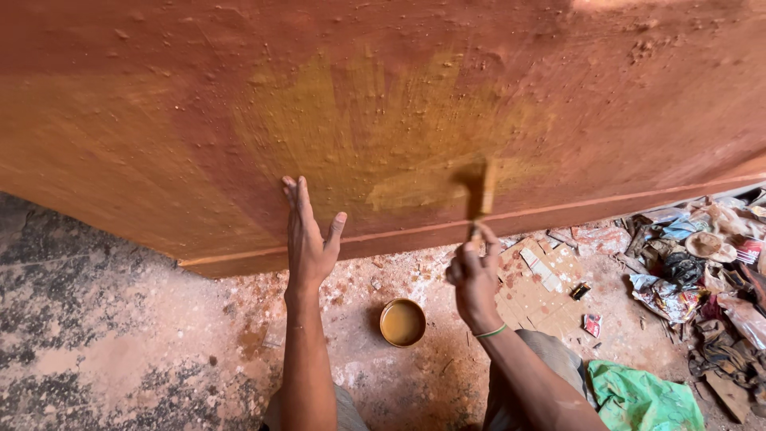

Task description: The person paints a reddish-brown wall with yellow paint using a brush. They repeatedly dip the brush into a small container on the floor and apply the paint in horizontal strokes near the baseboard.

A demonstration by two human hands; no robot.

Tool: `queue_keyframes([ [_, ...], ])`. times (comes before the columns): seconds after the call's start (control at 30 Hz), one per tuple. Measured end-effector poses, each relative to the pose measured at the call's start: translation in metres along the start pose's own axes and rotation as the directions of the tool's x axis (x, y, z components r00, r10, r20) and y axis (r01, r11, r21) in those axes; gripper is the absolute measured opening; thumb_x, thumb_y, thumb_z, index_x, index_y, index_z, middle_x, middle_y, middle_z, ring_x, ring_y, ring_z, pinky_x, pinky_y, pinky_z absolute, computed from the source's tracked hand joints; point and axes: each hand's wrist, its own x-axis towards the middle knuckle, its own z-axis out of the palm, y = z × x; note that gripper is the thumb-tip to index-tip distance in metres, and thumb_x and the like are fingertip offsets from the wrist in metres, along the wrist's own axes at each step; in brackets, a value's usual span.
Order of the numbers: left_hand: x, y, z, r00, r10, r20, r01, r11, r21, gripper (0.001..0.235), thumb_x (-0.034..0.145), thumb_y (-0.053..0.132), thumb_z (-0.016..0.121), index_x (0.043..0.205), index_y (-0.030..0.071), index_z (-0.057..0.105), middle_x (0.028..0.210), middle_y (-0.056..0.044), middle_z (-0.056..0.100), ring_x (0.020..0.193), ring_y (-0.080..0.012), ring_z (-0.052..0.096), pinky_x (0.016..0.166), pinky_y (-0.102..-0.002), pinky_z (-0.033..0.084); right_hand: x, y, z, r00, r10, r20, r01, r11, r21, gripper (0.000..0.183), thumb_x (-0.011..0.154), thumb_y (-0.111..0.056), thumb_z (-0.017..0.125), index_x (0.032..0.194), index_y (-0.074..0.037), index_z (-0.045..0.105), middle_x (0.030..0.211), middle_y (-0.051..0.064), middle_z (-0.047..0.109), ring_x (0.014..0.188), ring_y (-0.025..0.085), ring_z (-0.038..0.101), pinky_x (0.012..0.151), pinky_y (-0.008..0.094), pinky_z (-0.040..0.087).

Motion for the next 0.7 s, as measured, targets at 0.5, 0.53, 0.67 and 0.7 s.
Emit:
queue_keyframes([
  [0.5, -0.001, 0.008, -0.001, 0.999, -0.038, 0.015, 0.037, 0.999, 0.031, 0.095, 0.093, 0.065, 0.046, 0.16, 0.012, 0.004, 0.167, -0.019, -0.001, 0.155, -0.0351, 0.001, 0.124, -0.051, 0.013, 0.023, -0.004, -0.001, 0.998, -0.005, -0.061, -0.014, 0.951, -0.308, 0.037, 0.099, -0.016, 0.045, 0.133, -0.017, 0.032, 0.067, -0.002, 0.044, 0.045, 0.009, 0.037, 0.035, 0.019, 0.032],
  [0.53, -0.001, 0.009, -0.001, 0.999, -0.032, 0.01, 0.032, 0.999, 0.03, 0.095, 0.093, 0.066, 0.045, 0.16, 0.013, 0.004, 0.168, -0.018, -0.001, 0.156, -0.0352, 0.001, 0.125, -0.051, 0.013, 0.015, 0.003, 0.003, 0.999, 0.031, -0.009, -0.032, 0.935, -0.354, 0.038, 0.099, -0.019, 0.045, 0.135, -0.017, 0.033, 0.067, -0.002, 0.044, 0.045, 0.009, 0.038, 0.035, 0.019, 0.033],
  [0.67, -0.001, 0.01, 0.001, 0.998, -0.052, 0.019, 0.051, 0.998, 0.034, 0.094, 0.093, 0.066, 0.045, 0.16, 0.014, 0.003, 0.168, -0.017, -0.004, 0.156, -0.0353, 0.0, 0.124, -0.053, 0.013, -0.001, 0.018, 0.01, 0.954, 0.207, 0.217, -0.081, 0.874, -0.478, 0.037, 0.1, -0.02, 0.045, 0.135, -0.017, 0.032, 0.069, -0.002, 0.047, 0.046, 0.009, 0.041, 0.036, 0.019, 0.035],
  [0.7, 0.0, 0.01, 0.003, 0.997, -0.066, 0.027, 0.065, 0.997, 0.036, 0.095, 0.092, 0.066, 0.045, 0.16, 0.015, 0.002, 0.167, -0.017, -0.005, 0.155, -0.0353, -0.001, 0.123, -0.054, 0.013, -0.003, 0.02, 0.01, 0.927, 0.244, 0.286, -0.07, 0.859, -0.508, 0.037, 0.101, -0.02, 0.044, 0.136, -0.017, 0.033, 0.07, -0.002, 0.046, 0.048, 0.009, 0.042, 0.037, 0.019, 0.035],
])
